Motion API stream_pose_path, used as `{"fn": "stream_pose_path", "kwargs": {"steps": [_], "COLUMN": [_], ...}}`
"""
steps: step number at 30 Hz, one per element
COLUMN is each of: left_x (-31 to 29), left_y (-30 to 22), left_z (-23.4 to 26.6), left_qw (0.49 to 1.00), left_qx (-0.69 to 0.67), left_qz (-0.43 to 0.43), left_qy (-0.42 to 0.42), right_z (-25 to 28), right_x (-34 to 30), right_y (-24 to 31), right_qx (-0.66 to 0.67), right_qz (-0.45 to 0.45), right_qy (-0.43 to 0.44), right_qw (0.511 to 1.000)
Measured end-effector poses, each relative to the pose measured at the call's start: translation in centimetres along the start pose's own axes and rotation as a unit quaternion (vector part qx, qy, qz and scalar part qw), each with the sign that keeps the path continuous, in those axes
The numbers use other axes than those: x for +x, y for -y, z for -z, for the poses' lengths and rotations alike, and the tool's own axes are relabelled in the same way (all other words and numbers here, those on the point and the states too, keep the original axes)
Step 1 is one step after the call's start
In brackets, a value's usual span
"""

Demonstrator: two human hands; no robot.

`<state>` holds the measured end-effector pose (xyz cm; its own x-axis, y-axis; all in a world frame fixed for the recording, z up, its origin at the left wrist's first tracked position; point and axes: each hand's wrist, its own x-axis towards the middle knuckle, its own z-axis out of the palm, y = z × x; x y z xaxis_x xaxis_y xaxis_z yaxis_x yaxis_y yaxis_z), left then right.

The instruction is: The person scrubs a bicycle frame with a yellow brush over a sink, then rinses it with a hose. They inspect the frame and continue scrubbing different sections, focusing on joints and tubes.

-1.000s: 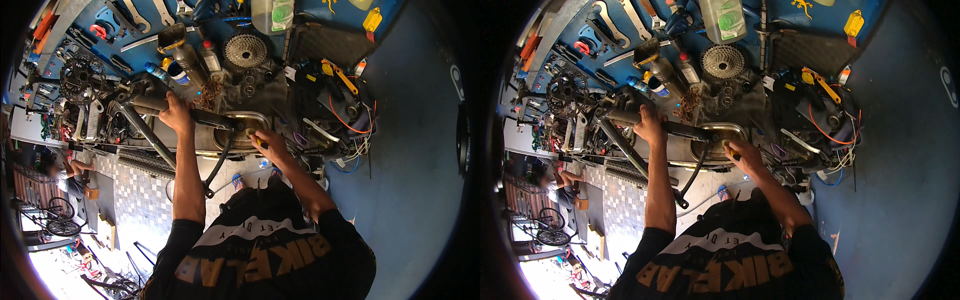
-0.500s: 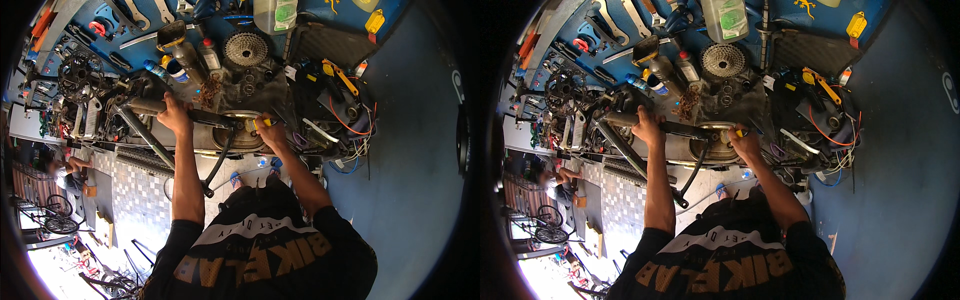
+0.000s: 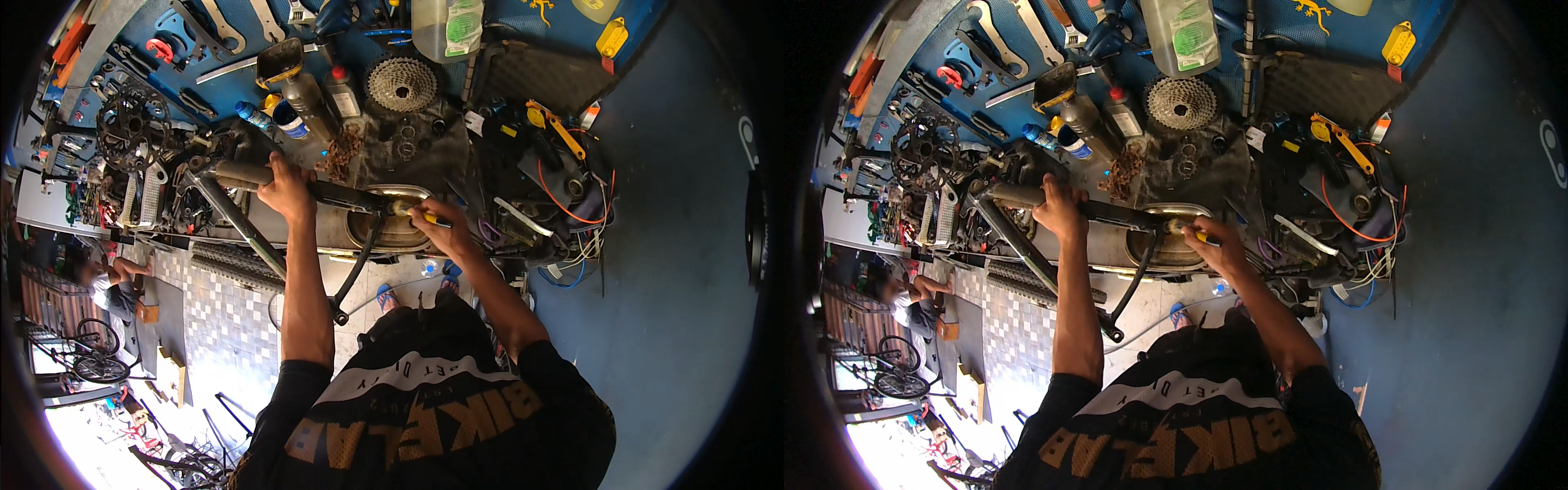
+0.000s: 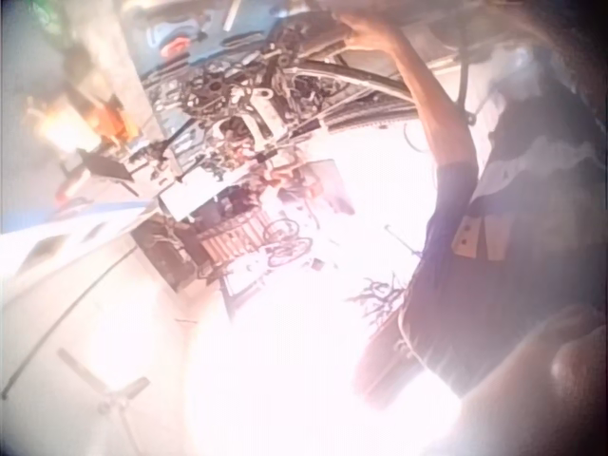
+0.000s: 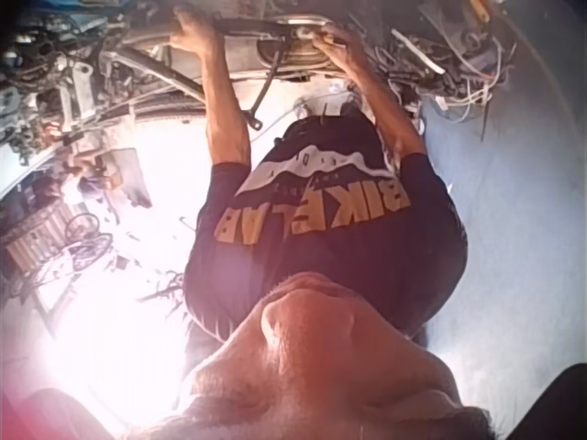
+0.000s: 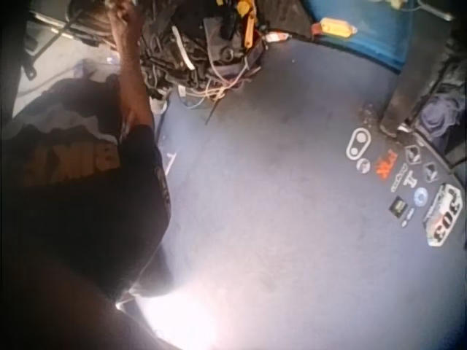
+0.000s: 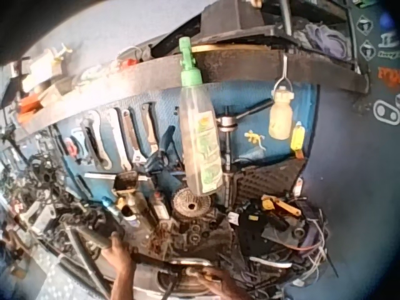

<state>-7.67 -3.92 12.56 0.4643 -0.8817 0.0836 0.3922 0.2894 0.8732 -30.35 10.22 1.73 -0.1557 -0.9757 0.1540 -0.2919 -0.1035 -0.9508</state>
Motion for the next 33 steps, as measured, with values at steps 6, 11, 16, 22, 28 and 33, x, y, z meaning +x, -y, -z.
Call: {"fn": "stream_pose_path", "kwargs": {"steps": [6,11,16,22,28,33], "left_x": [0.1,0.0,-0.2,0.0,-0.4,-0.9], "left_y": [0.3,0.2,0.2,0.3,0.0,-0.3], "left_z": [-0.1,-0.2,0.0,0.2,0.4,0.9], "left_qw": [1.0,1.0,0.999,1.0,1.0,1.0], "left_qx": [0.028,0.005,0.034,0.011,0.002,-0.003], "left_qz": [-0.011,0.007,-0.002,-0.004,0.031,0.02], "left_qy": [0.005,0.012,0.012,0.005,-0.006,0.007], "right_z": [0.7,1.5,1.7,2.1,2.2,2.9], "right_x": [0.3,0.3,0.3,0.5,0.3,0.2], "right_y": [0.5,0.7,1.0,0.0,-1.6,-0.9], "right_qx": [0.036,-0.057,-0.107,-0.127,-0.334,-0.504], "right_qz": [0.033,0.163,0.124,0.172,0.214,0.22], "right_qy": [0.041,0.012,-0.014,0.006,0.075,0.158], "right_qw": [0.998,0.985,0.986,0.977,0.915,0.82]}}
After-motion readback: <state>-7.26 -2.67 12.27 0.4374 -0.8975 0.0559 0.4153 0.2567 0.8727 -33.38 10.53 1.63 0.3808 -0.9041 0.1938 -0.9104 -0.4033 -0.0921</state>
